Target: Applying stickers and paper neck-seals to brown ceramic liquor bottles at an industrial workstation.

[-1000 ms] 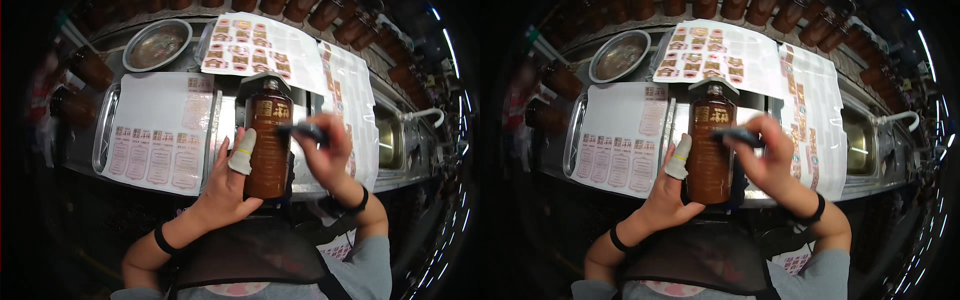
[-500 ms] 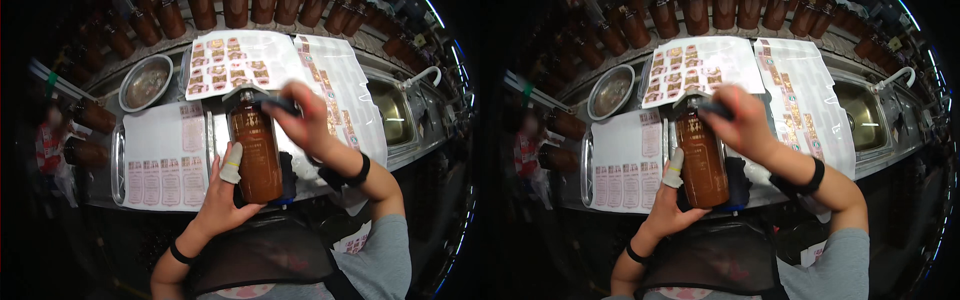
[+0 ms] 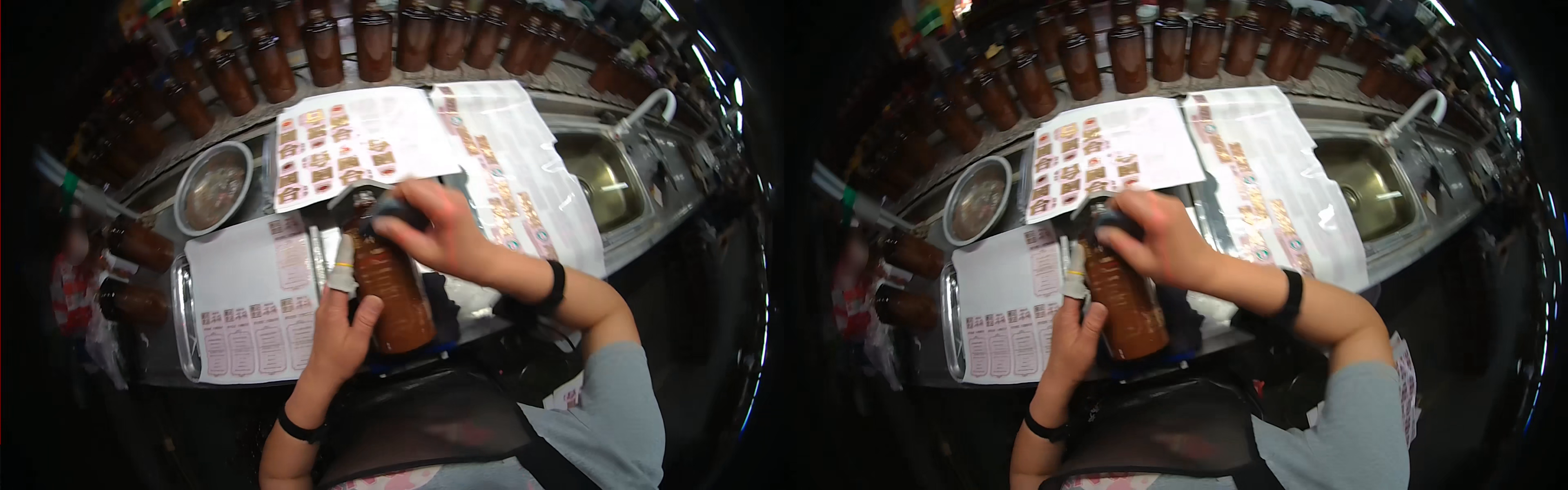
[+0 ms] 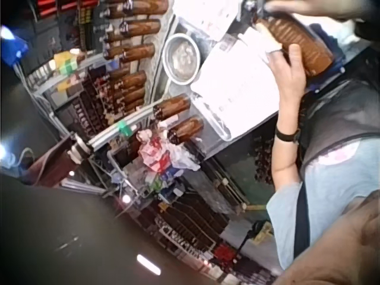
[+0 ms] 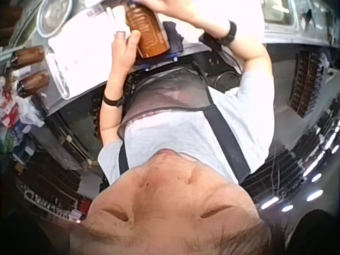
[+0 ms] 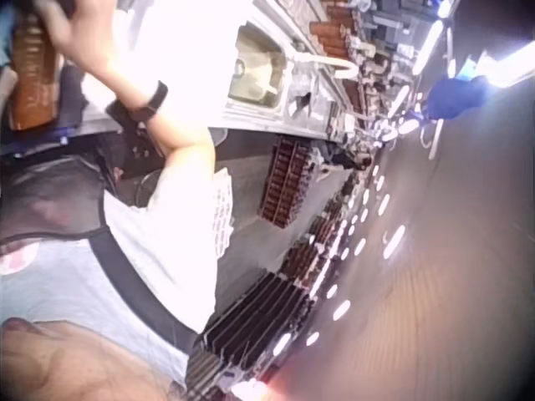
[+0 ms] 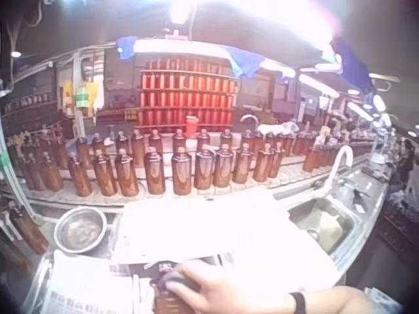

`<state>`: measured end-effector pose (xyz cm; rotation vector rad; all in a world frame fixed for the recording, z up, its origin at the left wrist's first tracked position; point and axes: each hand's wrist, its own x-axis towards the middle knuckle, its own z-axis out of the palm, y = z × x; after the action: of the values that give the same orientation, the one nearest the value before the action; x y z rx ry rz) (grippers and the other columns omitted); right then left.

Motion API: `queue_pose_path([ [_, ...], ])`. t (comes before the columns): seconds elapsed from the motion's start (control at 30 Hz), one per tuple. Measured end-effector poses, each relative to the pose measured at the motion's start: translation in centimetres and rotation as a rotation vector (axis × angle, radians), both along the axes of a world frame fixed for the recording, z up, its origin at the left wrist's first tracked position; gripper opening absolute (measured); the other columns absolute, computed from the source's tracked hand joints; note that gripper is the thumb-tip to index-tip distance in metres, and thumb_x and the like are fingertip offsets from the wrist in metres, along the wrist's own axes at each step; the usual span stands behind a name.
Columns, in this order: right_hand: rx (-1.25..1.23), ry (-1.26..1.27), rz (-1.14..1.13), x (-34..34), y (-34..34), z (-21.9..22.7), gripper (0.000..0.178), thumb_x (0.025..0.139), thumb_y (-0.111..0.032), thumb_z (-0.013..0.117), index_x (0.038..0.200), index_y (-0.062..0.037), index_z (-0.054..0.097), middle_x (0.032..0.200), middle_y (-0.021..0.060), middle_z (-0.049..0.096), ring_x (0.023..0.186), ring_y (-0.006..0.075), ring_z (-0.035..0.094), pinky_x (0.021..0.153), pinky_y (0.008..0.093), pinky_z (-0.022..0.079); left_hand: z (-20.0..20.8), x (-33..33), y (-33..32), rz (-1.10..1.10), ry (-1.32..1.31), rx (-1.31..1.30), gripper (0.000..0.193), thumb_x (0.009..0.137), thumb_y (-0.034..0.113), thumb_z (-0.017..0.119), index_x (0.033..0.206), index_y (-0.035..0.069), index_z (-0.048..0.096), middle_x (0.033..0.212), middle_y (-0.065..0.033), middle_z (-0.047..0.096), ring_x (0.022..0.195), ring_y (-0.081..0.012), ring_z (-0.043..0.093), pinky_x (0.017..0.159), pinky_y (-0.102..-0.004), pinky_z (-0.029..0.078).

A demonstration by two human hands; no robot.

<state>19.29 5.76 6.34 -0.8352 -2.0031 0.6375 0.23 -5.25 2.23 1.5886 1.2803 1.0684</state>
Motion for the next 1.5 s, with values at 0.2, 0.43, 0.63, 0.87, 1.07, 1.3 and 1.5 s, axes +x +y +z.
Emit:
queue_pose_path([
  [0.2,0.558,-0.235,0.271,-1.3,-2.0,0.6,0.019,0.071,-0.012,0.068,0.088,-0.0072,0.063,0.088,0.0057,0.060,0.081,0.0235,0.061,0.067,0.0351,0.049,-0.2,-1.2,-0.9,-0.002,-0.039,-0.107,0.057,0.104,0.023,0.042,0.154,-0.002,0.028,0.153,-0.0219,0.040,0.138,-0.0301,0.042,0.115,-0.0353,0.030],
  [0.43,0.293,-0.238,0.501,-1.2,-7.5,1.0,0.018,0.070,-0.013,0.067,0.085,-0.0068,0.058,0.082,0.0078,0.057,0.074,0.0268,0.059,0.062,0.0375,0.050,-0.6,-1.8,-3.1,-0.003,-0.112,-0.024,0.057,0.106,0.026,0.037,0.152,-0.007,0.030,0.154,-0.0221,0.040,0.136,-0.0264,0.044,0.112,-0.0329,0.032],
  [0.63,0.283,-0.178,0.012,-3.5,2.2,2.1,0.015,0.072,-0.009,0.072,0.080,-0.0064,0.060,0.075,0.0136,0.059,0.075,0.0339,0.062,0.065,0.0419,0.050,-0.8,-1.0,-4.3,0.018,-0.156,-0.005,0.066,0.106,0.036,0.038,0.153,-0.009,0.024,0.155,-0.0223,0.036,0.146,-0.0295,0.032,0.120,-0.0390,0.019],
  [0.87,0.417,-0.402,0.714,-1.6,-8.5,1.8,0.012,0.073,-0.015,0.065,0.084,-0.0107,0.063,0.085,0.0021,0.058,0.078,0.0222,0.059,0.067,0.0342,0.049,-0.9,-1.9,-4.3,0.035,-0.196,0.030,0.064,0.107,0.033,0.039,0.151,-0.011,0.026,0.156,-0.0270,0.033,0.146,-0.0335,0.031,0.119,-0.0382,0.023],
  [1.07,0.481,-0.198,0.360,1.3,-7.7,0.0,0.027,0.069,-0.009,0.073,0.096,-0.0055,0.066,0.082,0.0062,0.060,0.072,0.0239,0.063,0.060,0.0358,0.051,-0.6,-0.8,-4.1,-0.067,0.021,0.078,0.058,0.105,0.036,0.044,0.151,0.002,0.039,0.158,-0.0270,0.028,0.148,-0.0398,0.027,0.119,-0.0535,0.012],
  [1.3,-0.113,-0.059,-0.186,0.2,-2.5,1.4,0.016,0.083,-0.010,0.077,0.089,-0.0027,0.064,0.075,0.0107,0.063,0.067,0.0200,0.061,0.061,0.0312,0.048,-0.2,-1.4,-0.7,0.042,0.139,0.094,0.046,0.103,0.032,0.048,0.135,-0.001,0.054,0.153,-0.0297,0.035,0.143,-0.0437,0.032,0.116,-0.0587,0.017],
  [1.5,0.070,-0.174,-0.145,1.5,-2.1,0.5,0.018,0.084,-0.008,0.077,0.088,-0.0011,0.061,0.081,0.0090,0.063,0.067,0.0171,0.060,0.061,0.0285,0.047,2.8,-2.0,2.4,0.265,0.121,0.163,0.030,0.099,0.017,0.056,0.121,-0.003,0.064,0.107,-0.0236,0.070,0.099,-0.0273,0.070,0.083,-0.0329,0.053],
])
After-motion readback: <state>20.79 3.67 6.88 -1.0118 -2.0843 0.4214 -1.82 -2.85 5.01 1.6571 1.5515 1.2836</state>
